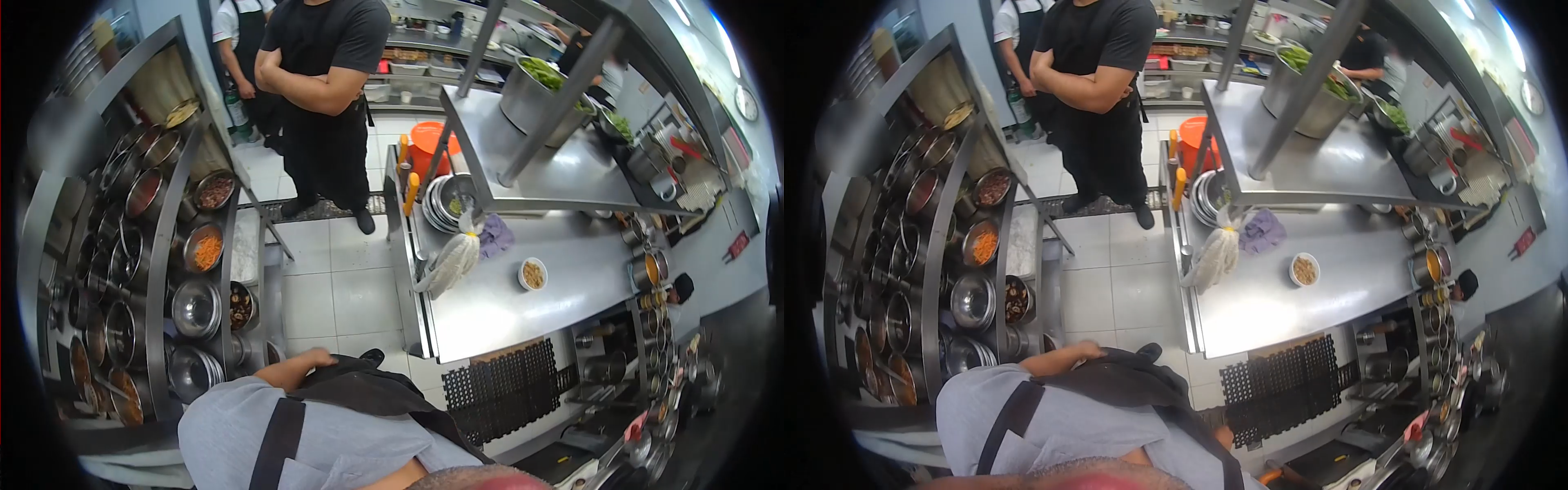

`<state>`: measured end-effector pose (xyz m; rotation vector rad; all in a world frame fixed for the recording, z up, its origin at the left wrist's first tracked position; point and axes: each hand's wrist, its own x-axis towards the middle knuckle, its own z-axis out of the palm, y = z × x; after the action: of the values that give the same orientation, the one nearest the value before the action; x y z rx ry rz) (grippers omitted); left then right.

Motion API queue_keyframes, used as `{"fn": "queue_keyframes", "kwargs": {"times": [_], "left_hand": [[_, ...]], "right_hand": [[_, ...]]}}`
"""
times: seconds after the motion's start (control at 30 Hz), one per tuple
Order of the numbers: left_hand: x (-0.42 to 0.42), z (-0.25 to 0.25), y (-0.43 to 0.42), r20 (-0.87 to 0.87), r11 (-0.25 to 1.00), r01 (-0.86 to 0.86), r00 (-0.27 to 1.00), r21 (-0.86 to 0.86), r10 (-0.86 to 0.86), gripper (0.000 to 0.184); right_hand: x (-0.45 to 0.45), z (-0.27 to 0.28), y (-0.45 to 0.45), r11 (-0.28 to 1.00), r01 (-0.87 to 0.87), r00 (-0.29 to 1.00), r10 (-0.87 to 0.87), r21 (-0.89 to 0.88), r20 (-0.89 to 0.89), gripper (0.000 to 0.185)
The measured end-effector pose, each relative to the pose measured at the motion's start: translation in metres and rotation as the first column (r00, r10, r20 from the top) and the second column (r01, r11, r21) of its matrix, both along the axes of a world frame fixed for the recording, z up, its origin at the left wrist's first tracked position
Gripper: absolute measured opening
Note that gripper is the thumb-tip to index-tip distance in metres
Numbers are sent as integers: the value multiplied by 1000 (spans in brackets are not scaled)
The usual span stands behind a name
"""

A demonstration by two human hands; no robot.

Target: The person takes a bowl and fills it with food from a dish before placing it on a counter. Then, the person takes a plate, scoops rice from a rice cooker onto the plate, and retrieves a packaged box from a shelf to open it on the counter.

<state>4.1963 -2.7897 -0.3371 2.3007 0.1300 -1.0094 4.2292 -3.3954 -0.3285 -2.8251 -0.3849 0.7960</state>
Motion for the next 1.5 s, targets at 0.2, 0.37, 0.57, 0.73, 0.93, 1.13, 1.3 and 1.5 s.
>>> {"fn": "queue_keyframes", "kwargs": {"times": [0.2,0.37,0.57,0.73,0.93,1.13,1.3,1.5], "left_hand": [[-48,33,1,-431,908,-404,843,-111,322,48],[-1,141,16,-281,817,561,812,136,-511,33],[-3,-1,97,-346,975,196,927,109,-147,34],[28,33,187,-63,980,182,982,80,-177,22],[111,81,301,-34,610,-776,613,157,789,18],[197,126,331,-5,322,-897,339,-302,941,8],[250,136,356,-180,277,-888,360,-367,916,14],[235,50,454,-275,236,-959,272,-156,922,5]], "right_hand": [[57,140,59,997,-73,997,73,28,8,25],[95,175,142,986,52,998,-48,157,-33,26],[130,198,255,961,-63,994,84,269,-68,25],[163,221,355,940,-175,974,209,293,-89,25],[216,217,455,912,-294,942,327,284,-75,24],[275,217,555,878,-376,910,409,297,-59,24],[344,208,631,876,-378,911,410,301,-48,26],[448,217,758,805,-479,850,525,351,-43,26]]}}
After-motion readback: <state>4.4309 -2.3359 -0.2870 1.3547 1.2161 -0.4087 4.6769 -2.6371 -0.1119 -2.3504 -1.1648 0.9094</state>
